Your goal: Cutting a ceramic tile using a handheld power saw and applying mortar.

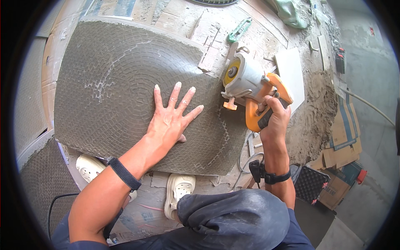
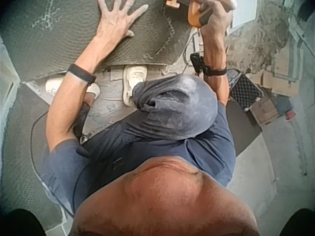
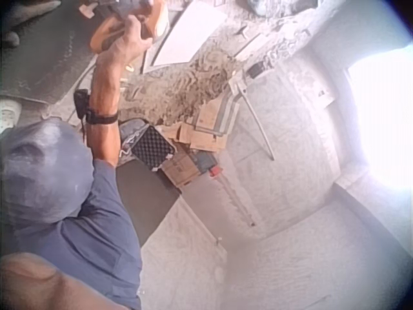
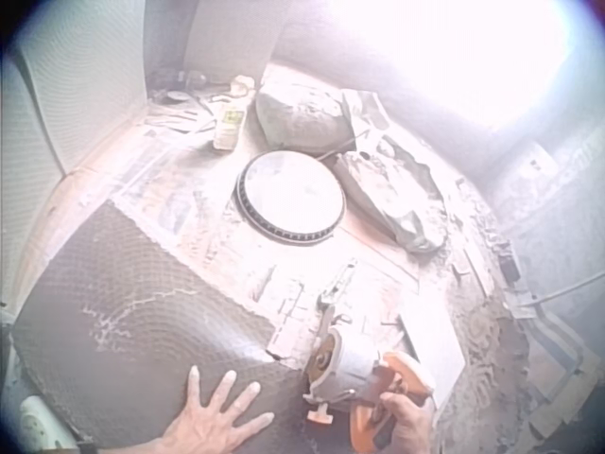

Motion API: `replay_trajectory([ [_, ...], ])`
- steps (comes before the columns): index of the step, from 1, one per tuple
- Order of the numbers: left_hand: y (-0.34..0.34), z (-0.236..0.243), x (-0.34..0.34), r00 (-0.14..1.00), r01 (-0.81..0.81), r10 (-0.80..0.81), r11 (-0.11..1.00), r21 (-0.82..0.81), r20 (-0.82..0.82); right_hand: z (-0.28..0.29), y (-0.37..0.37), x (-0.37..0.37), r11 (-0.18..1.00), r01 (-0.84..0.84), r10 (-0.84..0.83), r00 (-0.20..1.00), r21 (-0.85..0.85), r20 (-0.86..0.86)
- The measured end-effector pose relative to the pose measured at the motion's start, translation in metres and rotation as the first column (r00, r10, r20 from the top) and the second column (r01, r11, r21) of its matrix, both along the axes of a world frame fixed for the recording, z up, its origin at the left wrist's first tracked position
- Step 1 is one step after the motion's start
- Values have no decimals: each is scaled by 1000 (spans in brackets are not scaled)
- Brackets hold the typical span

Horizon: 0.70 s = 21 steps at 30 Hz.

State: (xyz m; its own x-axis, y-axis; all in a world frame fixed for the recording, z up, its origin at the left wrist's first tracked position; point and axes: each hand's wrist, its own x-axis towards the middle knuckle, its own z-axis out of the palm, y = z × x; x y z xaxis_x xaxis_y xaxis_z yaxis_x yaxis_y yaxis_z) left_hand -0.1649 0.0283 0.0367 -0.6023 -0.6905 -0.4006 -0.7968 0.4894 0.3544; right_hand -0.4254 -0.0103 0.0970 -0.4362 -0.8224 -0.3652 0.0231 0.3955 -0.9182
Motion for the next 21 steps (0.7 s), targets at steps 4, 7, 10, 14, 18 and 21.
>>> replay_trajectory([
  [4, 0, -1, 0, 1000, 5, -5, 1000, -8, -5, -1, -1, 2, 1000, 22, -22, 1000, -9, -7],
  [7, 1, -1, 0, 1000, 10, -10, 1000, -10, 0, 0, -1, 5, 1000, 31, -31, 999, -4, -8],
  [10, 1, -2, 1, 1000, 13, -13, 1000, -15, 6, -2, 0, 3, 999, 31, -31, 1000, 5, -1],
  [14, 0, 0, 0, 1000, 15, -15, 1000, -11, 16, 1, 0, 3, 1000, 16, -16, 1000, -2, 1],
  [18, 0, -1, 1, 1000, 15, -14, 1000, -10, 11, 0, 0, 4, 1000, 21, -21, 1000, -2, -9],
  [21, 0, -1, 1, 1000, 16, -16, 1000, -12, 14, -1, 1, 4, 1000, 12, -12, 1000, -8, -8],
])
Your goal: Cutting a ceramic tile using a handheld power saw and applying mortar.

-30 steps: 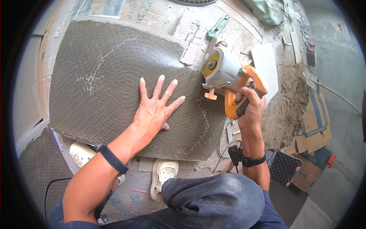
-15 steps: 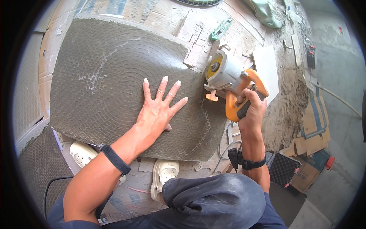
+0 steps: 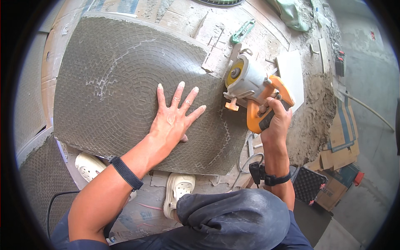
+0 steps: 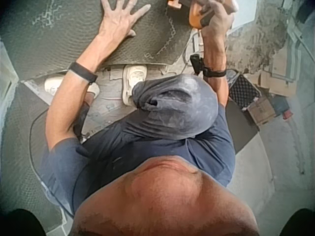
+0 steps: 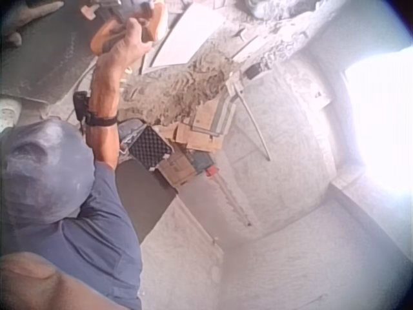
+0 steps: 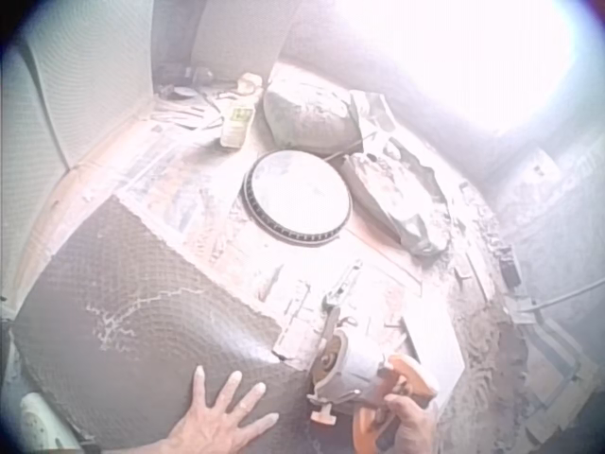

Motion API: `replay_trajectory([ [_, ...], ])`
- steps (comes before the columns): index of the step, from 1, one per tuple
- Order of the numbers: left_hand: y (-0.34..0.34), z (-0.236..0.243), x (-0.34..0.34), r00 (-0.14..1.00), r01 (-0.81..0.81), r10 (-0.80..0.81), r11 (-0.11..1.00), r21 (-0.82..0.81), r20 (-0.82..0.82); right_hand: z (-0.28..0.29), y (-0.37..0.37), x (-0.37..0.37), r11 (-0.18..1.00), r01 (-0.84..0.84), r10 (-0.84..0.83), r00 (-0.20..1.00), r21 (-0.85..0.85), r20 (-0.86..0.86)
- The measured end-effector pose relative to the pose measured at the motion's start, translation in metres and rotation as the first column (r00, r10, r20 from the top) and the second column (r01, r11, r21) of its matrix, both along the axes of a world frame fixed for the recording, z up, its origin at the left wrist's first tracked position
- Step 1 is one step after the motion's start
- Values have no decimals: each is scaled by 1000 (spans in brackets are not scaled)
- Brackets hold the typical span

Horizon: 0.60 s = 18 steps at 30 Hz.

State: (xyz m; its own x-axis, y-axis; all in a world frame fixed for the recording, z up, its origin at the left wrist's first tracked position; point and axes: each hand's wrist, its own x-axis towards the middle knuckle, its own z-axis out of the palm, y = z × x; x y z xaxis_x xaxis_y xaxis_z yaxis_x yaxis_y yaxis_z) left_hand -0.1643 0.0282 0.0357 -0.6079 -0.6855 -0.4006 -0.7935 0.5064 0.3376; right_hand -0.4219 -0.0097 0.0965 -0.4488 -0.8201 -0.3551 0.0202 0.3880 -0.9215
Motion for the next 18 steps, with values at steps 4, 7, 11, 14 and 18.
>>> replay_trajectory([
  [4, 0, 0, 0, 1000, 2, -2, 1000, 3, 6, 1, 0, 1, 1000, 4, -3, 1000, 16, -5],
  [7, 0, 0, 0, 1000, 3, -3, 1000, 0, 5, -1, 1, -1, 1000, 2, -3, 1000, 19, 9],
  [11, 0, -1, 0, 1000, 1, -1, 1000, -1, -2, 0, 1, -1, 1000, -1, 1, 1000, 16, -9],
  [14, 1, 0, 0, 1000, -1, 1, 1000, 5, -1, 0, 2, 1, 1000, -10, 10, 1000, 17, -11],
  [18, 1, 1, 0, 1000, 0, 0, 1000, 5, -2, -1, 1, 2, 1000, -12, 12, 1000, 8, -17],
])
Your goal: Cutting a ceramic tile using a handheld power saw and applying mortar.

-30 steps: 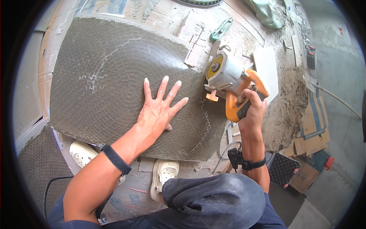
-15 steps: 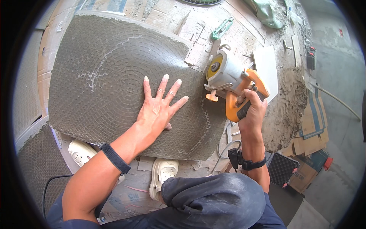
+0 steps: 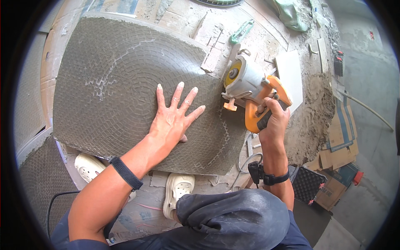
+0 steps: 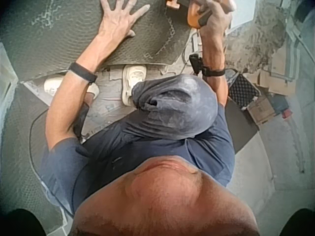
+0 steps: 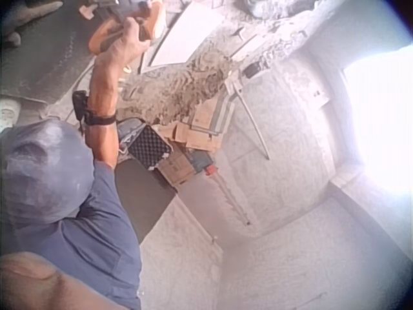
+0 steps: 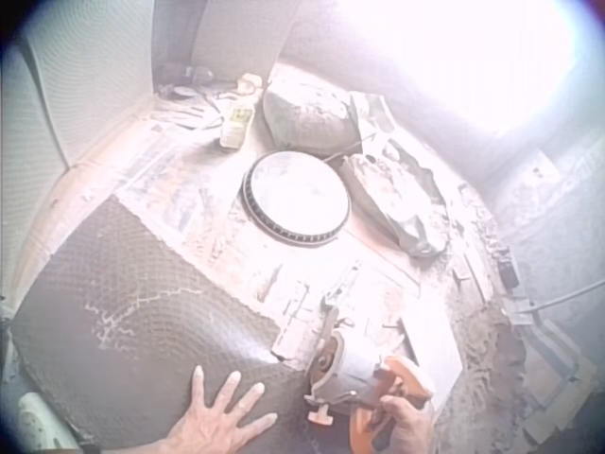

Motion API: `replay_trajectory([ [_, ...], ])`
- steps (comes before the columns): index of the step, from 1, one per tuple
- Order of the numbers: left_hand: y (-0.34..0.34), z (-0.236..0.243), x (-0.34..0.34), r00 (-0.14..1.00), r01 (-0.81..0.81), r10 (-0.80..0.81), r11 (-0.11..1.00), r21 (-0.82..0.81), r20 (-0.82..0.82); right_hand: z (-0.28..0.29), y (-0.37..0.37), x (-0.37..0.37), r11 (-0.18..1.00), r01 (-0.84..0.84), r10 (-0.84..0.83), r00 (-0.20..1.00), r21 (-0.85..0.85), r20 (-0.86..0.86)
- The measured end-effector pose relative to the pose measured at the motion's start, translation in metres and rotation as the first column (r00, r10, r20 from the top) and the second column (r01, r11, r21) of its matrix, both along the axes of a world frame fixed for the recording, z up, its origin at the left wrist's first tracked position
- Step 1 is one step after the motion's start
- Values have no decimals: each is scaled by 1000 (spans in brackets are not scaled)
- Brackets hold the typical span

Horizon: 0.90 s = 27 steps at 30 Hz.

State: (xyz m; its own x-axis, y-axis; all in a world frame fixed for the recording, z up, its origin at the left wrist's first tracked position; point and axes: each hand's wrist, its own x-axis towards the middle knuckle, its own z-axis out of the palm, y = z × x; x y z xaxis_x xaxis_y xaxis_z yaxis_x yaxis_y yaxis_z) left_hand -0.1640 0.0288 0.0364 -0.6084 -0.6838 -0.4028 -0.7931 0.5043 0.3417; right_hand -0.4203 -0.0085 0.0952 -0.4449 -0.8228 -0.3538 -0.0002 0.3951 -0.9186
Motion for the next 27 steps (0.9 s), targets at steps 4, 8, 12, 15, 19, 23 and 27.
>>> replay_trajectory([
  [4, -1, 1, 0, 1000, 4, -4, 1000, 3, 3, 3, -2, 2, 1000, -3, 3, 1000, 12, -11],
  [8, -1, 0, 0, 1000, -1, 1, 1000, -8, -4, 10, 3, -2, 1000, 30, -30, 999, -5, -12],
  [12, -1, 1, 1, 1000, -1, 1, 1000, -17, -12, 39, 2, 7, 999, 20, -20, 1000, -46, 0],
  [15, 0, 0, 3, 1000, -6, 6, 1000, -15, -4, 42, -3, 19, 998, 36, -33, 997, -58, 68],
  [19, 1, -3, 2, 999, -25, 24, 999, -39, -42, 32, -16, 41, 999, 11, -9, 999, -50, 51],
  [23, 2, -7, 3, 998, -43, 40, 998, -52, -50, 20, -22, 56, 999, -5, 8, 997, -45, 83],
  [27, 7, -14, 3, 997, -59, 55, 995, -79, -49, 11, -22, 67, 999, -34, 34, 999, 5, 34],
])
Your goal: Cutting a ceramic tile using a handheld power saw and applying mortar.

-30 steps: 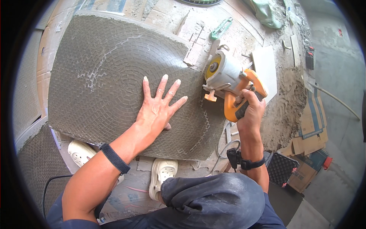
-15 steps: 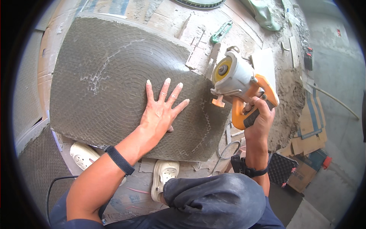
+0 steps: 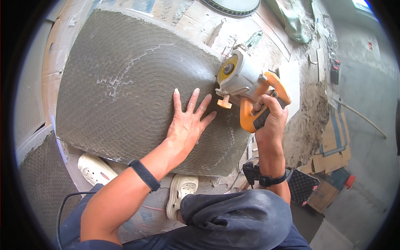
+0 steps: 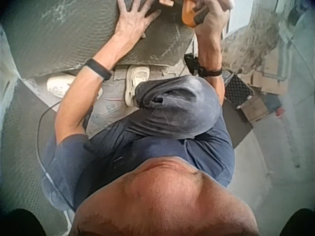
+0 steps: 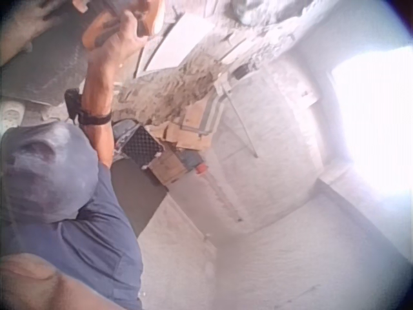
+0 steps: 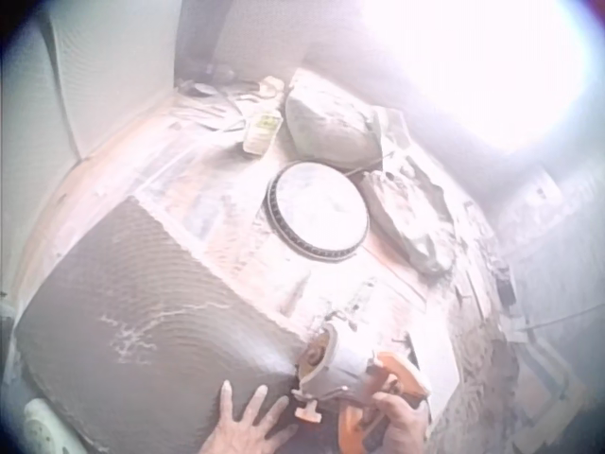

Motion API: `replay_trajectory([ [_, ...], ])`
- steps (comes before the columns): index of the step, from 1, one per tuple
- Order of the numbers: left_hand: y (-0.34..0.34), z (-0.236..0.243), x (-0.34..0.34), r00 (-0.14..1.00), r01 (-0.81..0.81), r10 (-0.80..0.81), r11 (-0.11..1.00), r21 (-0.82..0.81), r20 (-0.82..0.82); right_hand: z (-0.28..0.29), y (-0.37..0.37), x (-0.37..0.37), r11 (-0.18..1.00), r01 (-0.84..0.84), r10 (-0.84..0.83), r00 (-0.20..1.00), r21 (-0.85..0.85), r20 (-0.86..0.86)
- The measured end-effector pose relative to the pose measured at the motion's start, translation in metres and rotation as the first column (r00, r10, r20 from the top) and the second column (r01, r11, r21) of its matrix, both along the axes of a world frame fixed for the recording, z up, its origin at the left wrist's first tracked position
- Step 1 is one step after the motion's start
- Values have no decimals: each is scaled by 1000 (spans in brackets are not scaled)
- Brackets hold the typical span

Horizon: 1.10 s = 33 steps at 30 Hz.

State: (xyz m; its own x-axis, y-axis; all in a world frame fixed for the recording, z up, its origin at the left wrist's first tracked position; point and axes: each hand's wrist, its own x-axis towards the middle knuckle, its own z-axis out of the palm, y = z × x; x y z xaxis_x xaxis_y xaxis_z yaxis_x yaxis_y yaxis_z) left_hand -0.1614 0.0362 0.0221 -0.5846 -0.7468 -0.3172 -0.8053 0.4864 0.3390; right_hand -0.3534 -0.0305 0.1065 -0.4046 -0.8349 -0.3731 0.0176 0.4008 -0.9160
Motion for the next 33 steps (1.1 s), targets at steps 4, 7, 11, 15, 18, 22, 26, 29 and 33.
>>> replay_trajectory([
  [4, 1, -1, 0, 1000, 9, -9, 999, -47, 11, 2, -4, 6, 1000, -21, 21, 1000, -19, -15],
  [7, 0, 1, 0, 999, 22, -21, 999, -41, 25, 1, -5, 8, 1000, -4, 3, 999, -9, -34],
  [11, 0, 0, 1, 999, 27, -26, 999, -25, 35, -2, -5, 7, 999, -31, 32, 998, 8, -59],
  [15, -1, 3, 1, 999, 28, -27, 999, -30, 38, -3, -5, 6, 999, -49, 50, 998, 10, -38],
  [18, -1, 3, 1, 999, 32, -31, 999, -26, 41, -3, -4, 7, 999, -34, 35, 999, 13, -26],
  [22, -2, 4, 2, 997, 47, -46, 999, -24, 62, -2, -3, 8, 1000, -16, 16, 1000, 17, -19],
  [26, -2, 4, 2, 996, 49, -48, 999, -16, 77, 0, -3, 11, 999, -36, 38, 998, 31, -49],
  [29, -1, 2, 1, 996, 56, -54, 998, -17, 77, 0, -4, 11, 1000, -12, 13, 999, 27, -46],
  [33, -1, 4, 1, 997, 48, -47, 999, -18, 58, 1, -8, 6, 1000, -26, 26, 999, 5, -34],
])
